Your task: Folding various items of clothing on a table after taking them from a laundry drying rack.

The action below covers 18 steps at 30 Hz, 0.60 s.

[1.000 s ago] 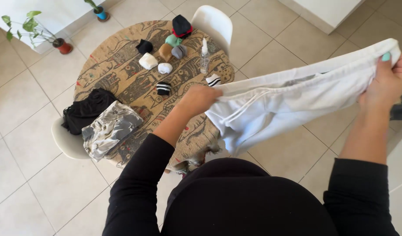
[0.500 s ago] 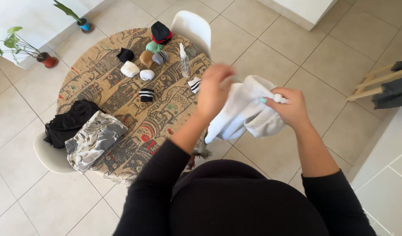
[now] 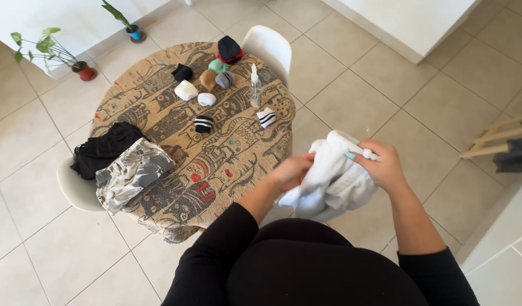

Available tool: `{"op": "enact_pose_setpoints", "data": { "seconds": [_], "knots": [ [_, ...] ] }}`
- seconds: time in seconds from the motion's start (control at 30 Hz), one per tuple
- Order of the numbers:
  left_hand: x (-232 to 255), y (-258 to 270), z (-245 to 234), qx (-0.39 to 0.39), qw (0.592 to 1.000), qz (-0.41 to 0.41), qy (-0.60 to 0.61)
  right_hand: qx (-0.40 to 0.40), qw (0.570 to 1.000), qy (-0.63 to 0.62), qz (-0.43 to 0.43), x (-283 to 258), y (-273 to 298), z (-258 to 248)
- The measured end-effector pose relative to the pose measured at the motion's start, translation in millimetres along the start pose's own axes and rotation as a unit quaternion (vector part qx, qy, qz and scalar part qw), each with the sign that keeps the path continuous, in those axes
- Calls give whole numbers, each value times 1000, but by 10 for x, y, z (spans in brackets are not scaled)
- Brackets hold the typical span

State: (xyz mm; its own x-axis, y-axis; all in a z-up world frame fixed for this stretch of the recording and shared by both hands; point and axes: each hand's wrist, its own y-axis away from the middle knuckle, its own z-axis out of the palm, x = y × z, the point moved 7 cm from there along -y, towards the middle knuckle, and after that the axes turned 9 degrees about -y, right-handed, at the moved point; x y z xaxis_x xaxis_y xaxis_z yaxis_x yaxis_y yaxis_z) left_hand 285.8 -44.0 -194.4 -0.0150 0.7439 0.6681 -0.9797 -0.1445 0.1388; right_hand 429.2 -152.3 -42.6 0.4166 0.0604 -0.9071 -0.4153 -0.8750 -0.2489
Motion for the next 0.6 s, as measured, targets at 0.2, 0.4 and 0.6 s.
{"op": "enact_pose_setpoints", "data": {
  "seconds": [0.2,0.4,0.6],
  "knots": [
    [-452,-237,110,-7,864,41,-502,-14,1000,-10,-16,-109,149,72],
    [-744,-394,-345,-132,523,-215,-814,-54,997,27,-38,-356,283,166],
    [-858,-353,-795,-87,524,-250,-810,-35,999,24,-23,-71,343,98]
  ]
}}
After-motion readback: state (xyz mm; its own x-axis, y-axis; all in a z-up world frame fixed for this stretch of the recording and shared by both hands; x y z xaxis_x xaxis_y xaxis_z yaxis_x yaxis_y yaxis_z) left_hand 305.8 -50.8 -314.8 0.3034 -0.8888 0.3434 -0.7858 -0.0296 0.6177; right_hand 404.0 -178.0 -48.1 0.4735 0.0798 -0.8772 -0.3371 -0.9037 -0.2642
